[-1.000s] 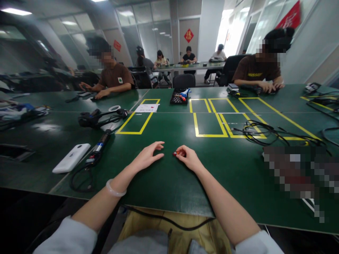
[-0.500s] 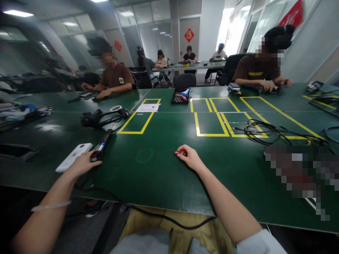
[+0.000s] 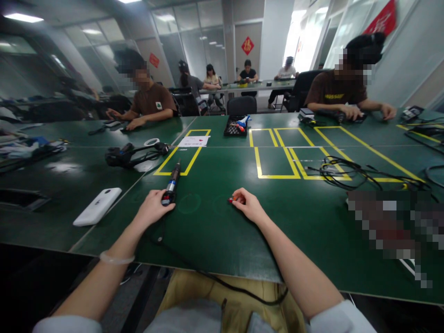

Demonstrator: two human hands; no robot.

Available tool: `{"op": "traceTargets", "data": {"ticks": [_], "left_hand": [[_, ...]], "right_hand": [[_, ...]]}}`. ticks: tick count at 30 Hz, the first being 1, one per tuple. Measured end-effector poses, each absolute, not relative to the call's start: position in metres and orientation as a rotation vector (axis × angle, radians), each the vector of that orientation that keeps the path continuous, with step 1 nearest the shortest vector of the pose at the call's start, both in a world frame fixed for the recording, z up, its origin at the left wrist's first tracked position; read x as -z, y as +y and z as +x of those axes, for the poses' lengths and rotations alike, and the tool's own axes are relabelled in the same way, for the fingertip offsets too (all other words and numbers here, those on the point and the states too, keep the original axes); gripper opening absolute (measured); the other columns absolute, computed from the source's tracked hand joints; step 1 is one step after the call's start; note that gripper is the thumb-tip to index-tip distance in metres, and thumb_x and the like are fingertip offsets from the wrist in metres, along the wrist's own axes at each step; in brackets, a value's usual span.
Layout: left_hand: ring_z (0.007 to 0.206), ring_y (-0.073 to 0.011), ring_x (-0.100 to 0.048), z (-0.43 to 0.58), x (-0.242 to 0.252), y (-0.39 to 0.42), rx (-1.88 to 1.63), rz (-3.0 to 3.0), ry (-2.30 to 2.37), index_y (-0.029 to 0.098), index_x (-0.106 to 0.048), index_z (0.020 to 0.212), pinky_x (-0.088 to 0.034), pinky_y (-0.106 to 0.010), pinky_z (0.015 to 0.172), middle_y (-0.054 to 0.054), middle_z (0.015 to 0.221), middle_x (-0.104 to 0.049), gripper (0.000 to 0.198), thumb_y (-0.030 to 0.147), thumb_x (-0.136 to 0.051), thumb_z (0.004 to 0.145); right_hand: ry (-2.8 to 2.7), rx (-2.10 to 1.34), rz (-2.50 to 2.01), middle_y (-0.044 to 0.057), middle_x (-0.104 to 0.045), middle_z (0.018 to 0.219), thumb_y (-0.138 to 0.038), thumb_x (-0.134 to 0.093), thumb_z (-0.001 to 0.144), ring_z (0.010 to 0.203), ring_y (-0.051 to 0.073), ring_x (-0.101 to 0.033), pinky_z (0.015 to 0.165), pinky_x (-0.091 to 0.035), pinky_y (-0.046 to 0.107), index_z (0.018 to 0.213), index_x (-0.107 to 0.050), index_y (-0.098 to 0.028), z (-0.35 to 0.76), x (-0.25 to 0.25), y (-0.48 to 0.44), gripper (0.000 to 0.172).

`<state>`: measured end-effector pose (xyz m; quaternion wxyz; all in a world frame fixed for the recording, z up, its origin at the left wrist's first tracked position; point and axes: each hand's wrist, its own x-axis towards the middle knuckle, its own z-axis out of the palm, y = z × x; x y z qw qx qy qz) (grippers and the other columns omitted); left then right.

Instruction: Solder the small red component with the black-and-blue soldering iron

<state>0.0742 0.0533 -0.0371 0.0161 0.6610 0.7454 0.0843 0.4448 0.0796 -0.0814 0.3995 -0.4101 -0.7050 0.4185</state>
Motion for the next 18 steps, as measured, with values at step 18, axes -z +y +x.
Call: {"op": "traceTargets", "data": {"ticks": [18], "left_hand": [[0.103,-0.0242,-0.05,0.276,0.045,0.058,-0.429,2.435,1.79,0.021,-0.036,0.134,-0.045,-0.033,0.081,-0.01,0.117,-0.046,0.065,0.042,-0.058,0.076]], "right_hand": [[-1.916,-0.77,-1.023,0.0,-0.052,0.08,-0.02,-0.058,0.081,0.068,0.013,-0.05,0.067,-0.042,0.027,0.081,-0.059,-0.019,0.448,0.083,0.082,0.001]]}}
